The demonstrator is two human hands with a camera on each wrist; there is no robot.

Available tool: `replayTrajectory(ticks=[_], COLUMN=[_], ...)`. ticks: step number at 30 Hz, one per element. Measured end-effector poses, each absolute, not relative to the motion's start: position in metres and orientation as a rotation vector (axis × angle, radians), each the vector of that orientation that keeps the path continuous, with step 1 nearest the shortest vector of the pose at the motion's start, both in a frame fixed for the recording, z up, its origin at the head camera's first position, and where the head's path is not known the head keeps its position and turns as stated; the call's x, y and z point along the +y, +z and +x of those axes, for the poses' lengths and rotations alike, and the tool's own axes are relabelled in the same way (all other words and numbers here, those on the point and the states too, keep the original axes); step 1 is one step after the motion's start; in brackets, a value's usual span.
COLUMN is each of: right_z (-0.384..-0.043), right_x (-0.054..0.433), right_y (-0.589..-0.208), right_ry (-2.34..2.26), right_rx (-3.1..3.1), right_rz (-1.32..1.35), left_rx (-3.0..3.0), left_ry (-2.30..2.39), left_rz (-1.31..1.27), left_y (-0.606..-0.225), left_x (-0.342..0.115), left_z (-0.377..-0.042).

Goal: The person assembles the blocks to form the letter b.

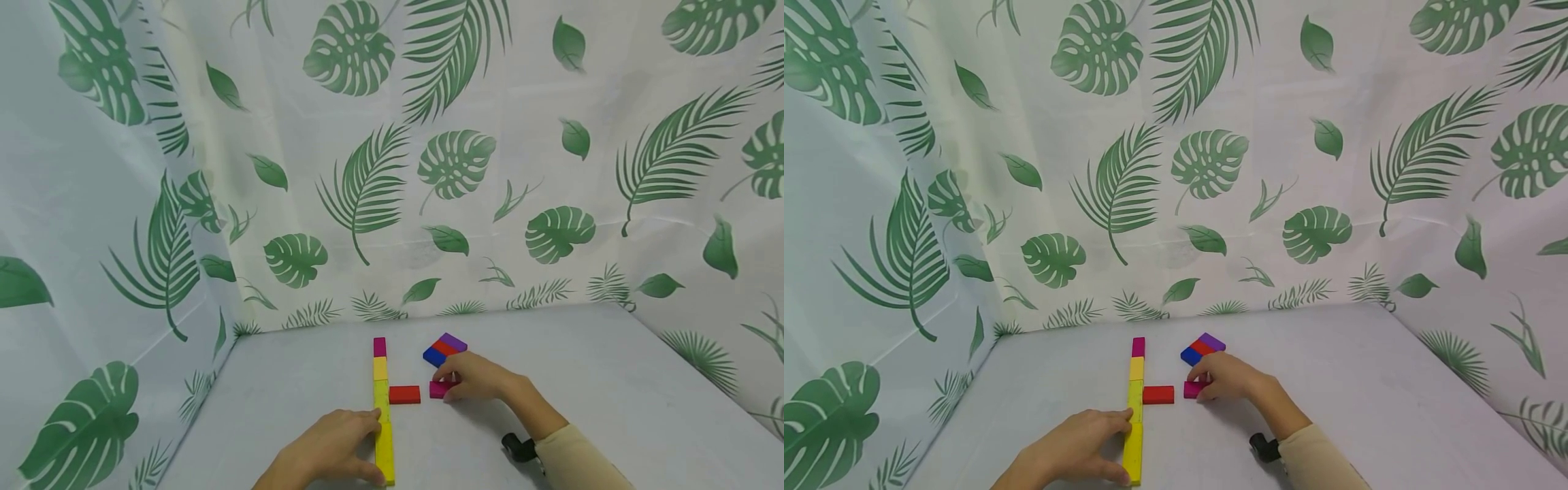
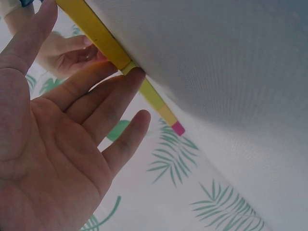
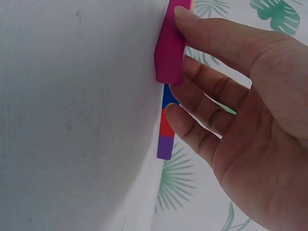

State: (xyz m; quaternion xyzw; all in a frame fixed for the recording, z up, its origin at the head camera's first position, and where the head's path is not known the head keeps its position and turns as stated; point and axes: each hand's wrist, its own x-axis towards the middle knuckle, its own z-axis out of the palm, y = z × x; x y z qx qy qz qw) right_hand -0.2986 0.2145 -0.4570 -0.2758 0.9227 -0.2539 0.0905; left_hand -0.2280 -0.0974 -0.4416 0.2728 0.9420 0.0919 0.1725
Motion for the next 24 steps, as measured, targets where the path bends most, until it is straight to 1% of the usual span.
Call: replayTrajectory(ticks=[24], right_z=[-0.2976], right_x=[0.2064], right_y=[-0.4581], right_ry=[-0.764], right_rx=[2.735], right_rz=[-0.847], left_rx=[2.677], left_ry=[0.240], left_rz=[0.756], left_y=[-0.4409], left_x=[-0.0964], left_z=[-0.2271])
